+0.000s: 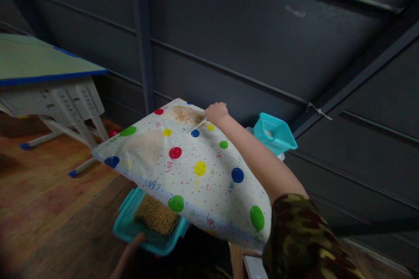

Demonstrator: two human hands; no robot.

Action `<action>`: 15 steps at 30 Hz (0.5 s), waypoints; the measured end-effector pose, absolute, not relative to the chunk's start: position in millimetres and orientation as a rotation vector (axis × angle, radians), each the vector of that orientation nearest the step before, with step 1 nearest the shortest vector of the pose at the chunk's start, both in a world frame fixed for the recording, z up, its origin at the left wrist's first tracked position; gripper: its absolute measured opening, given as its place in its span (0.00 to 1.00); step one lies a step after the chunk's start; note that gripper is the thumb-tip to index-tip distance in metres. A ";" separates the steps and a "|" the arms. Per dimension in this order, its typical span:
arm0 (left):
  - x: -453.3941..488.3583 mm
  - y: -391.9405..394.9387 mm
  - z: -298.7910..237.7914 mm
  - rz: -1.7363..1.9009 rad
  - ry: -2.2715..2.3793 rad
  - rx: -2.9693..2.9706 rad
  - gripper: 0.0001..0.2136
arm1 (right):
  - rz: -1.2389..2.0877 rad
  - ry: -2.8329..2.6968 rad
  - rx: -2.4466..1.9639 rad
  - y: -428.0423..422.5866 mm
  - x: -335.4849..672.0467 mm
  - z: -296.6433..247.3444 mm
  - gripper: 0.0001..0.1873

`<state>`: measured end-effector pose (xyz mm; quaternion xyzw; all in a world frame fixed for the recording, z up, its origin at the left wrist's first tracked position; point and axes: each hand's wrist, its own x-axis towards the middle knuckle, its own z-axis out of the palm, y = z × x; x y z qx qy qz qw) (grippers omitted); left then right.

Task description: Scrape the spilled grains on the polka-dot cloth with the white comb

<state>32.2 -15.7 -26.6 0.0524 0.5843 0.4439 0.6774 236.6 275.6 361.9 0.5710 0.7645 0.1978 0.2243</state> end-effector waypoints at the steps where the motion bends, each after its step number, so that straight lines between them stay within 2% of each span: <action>1: 32.5 -17.2 -27.8 1.028 1.307 0.112 0.21 | 0.550 2.097 1.568 275.3 235.1 362.6 0.16; 5: 34.6 -20.5 -37.8 1.088 1.313 0.060 0.22 | 0.570 2.061 1.566 276.3 232.0 363.0 0.18; 10: 28.3 -18.8 -49.5 0.967 1.289 0.057 0.25 | 0.619 2.072 1.547 278.0 235.7 362.2 0.18; 15: 20.7 -15.2 -30.3 0.912 1.265 0.141 0.25 | 0.551 2.198 1.462 287.4 250.7 363.7 0.16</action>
